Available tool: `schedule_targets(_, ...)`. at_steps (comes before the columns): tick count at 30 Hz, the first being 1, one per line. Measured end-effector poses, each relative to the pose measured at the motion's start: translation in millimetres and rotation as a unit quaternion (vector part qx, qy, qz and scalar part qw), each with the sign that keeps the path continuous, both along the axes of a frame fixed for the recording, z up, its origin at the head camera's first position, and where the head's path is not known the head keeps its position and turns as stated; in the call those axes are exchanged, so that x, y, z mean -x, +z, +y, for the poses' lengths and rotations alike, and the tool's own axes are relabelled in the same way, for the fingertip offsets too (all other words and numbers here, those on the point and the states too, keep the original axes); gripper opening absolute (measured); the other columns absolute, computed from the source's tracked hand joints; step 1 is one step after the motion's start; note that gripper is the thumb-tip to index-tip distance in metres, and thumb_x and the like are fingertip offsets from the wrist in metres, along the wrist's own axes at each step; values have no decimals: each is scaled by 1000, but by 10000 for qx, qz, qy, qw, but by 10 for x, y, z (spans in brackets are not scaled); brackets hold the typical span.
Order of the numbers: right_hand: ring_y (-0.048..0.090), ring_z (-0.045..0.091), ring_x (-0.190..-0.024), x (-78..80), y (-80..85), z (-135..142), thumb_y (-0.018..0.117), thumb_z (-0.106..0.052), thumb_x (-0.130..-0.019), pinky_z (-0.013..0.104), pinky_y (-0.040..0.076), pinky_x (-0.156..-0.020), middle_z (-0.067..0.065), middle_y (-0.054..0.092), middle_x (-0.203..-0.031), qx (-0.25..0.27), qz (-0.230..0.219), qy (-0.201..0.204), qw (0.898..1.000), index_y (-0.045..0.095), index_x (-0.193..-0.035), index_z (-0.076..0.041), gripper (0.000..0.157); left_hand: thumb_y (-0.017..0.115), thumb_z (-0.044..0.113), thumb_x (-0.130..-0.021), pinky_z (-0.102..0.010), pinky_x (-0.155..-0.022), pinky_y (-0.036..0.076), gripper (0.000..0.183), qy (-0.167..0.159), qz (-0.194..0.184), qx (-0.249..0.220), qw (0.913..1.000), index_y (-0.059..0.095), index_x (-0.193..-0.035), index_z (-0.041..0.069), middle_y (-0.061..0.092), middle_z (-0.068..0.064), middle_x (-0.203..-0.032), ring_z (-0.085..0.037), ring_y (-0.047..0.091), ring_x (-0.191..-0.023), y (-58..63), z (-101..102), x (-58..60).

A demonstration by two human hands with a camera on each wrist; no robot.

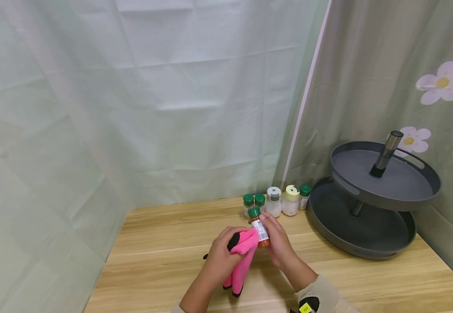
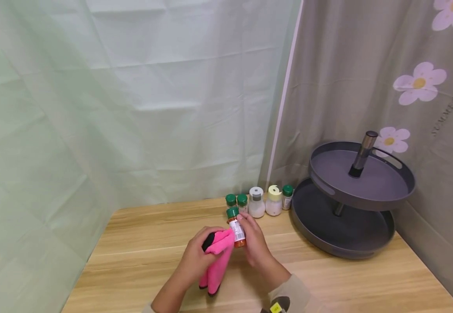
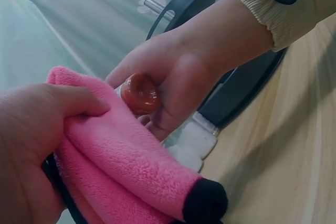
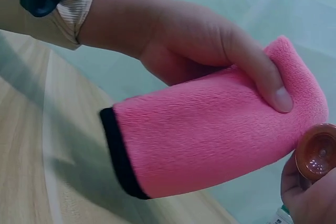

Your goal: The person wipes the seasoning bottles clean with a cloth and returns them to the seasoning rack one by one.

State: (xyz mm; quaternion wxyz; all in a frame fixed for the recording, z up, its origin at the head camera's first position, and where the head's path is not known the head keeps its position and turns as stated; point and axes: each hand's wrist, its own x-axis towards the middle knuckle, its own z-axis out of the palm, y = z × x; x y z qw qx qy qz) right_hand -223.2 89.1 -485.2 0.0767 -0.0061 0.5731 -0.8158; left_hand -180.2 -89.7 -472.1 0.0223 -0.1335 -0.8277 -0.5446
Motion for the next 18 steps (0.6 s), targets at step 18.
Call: schedule_targets(18,60,12,-76,-73,-13,-71,43,-34,-107,22,49,-62,0,64,-95,-8,-62,831,9965,47,-140,1,48,80,10,-85,-35,-94,55,48,739,155,-650,9950,65,-124,34,63,3,-125,-22,59,-118,67,-127,64)
